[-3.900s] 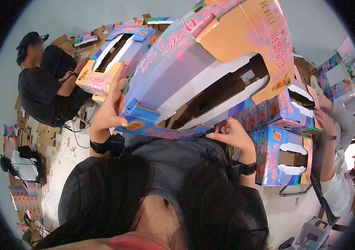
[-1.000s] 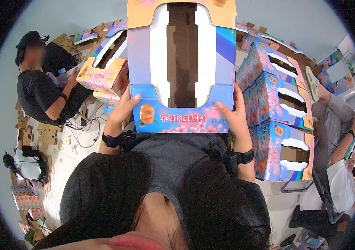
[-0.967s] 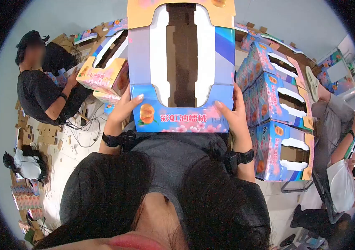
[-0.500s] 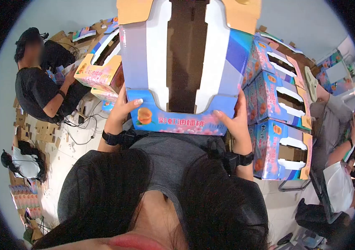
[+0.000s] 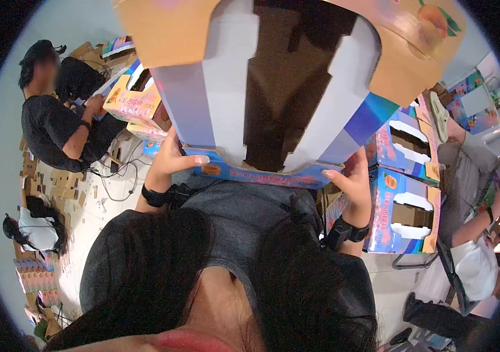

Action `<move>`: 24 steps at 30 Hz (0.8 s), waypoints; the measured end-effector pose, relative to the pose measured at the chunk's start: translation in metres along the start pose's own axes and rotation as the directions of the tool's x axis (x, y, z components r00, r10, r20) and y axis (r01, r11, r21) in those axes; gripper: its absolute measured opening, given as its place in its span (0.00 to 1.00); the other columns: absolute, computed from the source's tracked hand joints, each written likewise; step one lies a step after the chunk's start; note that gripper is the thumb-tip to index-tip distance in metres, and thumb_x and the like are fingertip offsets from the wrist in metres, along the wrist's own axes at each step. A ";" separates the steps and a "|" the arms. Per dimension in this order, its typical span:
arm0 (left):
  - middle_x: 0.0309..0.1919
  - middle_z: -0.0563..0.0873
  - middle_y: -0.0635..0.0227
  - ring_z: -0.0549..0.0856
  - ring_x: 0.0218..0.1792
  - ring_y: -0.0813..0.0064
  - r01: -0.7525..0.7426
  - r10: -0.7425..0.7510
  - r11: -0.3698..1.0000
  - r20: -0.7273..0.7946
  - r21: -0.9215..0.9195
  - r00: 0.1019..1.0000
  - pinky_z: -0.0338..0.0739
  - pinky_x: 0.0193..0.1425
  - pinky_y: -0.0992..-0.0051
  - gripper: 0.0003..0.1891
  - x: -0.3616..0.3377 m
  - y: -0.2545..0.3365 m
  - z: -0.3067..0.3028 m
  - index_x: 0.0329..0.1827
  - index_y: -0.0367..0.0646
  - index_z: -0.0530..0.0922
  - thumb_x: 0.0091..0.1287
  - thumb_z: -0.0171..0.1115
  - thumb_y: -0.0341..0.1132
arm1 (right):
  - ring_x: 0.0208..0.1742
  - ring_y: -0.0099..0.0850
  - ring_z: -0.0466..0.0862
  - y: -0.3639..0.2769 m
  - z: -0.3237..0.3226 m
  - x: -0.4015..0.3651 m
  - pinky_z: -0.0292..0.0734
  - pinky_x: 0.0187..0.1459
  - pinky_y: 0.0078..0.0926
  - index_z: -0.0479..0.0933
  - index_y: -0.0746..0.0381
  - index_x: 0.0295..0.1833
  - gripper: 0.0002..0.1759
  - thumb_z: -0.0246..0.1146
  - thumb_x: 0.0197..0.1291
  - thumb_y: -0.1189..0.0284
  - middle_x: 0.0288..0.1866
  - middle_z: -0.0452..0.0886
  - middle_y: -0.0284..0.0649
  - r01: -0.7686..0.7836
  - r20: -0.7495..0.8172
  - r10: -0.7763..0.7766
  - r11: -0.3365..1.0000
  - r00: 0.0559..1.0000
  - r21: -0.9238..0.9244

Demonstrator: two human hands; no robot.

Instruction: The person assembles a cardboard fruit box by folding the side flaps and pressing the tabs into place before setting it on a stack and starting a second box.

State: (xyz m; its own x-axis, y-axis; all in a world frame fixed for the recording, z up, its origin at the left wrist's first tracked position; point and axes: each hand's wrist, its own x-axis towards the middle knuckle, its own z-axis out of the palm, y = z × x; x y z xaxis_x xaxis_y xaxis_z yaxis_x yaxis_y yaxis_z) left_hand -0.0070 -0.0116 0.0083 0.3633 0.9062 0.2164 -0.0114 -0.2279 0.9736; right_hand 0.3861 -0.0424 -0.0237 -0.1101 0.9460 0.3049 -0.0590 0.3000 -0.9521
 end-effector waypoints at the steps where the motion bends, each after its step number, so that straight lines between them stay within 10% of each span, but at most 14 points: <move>1: 0.71 0.66 0.58 0.66 0.72 0.65 -0.021 0.021 1.000 0.008 0.012 1.000 0.58 0.74 0.67 0.56 0.001 0.002 0.001 0.78 0.37 0.54 0.47 0.81 0.39 | 0.65 0.33 0.75 0.003 -0.002 -0.001 0.69 0.65 0.33 0.60 0.61 0.74 0.49 0.77 0.47 0.73 0.64 0.75 0.41 -0.008 0.003 0.008 1.000 1.000 -0.017; 20: 0.79 0.46 0.42 0.50 0.80 0.53 -0.339 0.290 0.867 0.185 0.364 0.939 0.46 0.79 0.63 0.59 0.032 0.029 0.018 0.81 0.35 0.36 0.59 0.69 0.50 | 0.63 0.35 0.77 0.030 -0.034 -0.015 0.71 0.65 0.36 0.61 0.64 0.70 0.46 0.79 0.49 0.72 0.62 0.76 0.42 -0.155 -0.120 0.157 0.988 0.980 0.031; 24: 0.79 0.46 0.42 0.50 0.80 0.55 -0.270 0.241 0.915 0.129 0.301 0.962 0.46 0.80 0.63 0.57 0.032 0.023 0.018 0.81 0.34 0.35 0.62 0.67 0.48 | 0.70 0.37 0.69 0.014 -0.014 0.000 0.64 0.70 0.37 0.54 0.64 0.76 0.54 0.79 0.48 0.72 0.70 0.67 0.45 0.019 -0.185 -0.025 0.999 0.982 -0.037</move>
State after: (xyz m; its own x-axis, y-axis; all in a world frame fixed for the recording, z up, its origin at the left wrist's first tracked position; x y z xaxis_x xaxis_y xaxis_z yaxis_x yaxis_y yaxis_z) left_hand 0.0213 0.0056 0.0367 0.4668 0.7707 0.4337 0.1717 -0.5601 0.8104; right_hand 0.3993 -0.0367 -0.0370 0.0770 0.9445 0.3194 -0.0239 0.3220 -0.9464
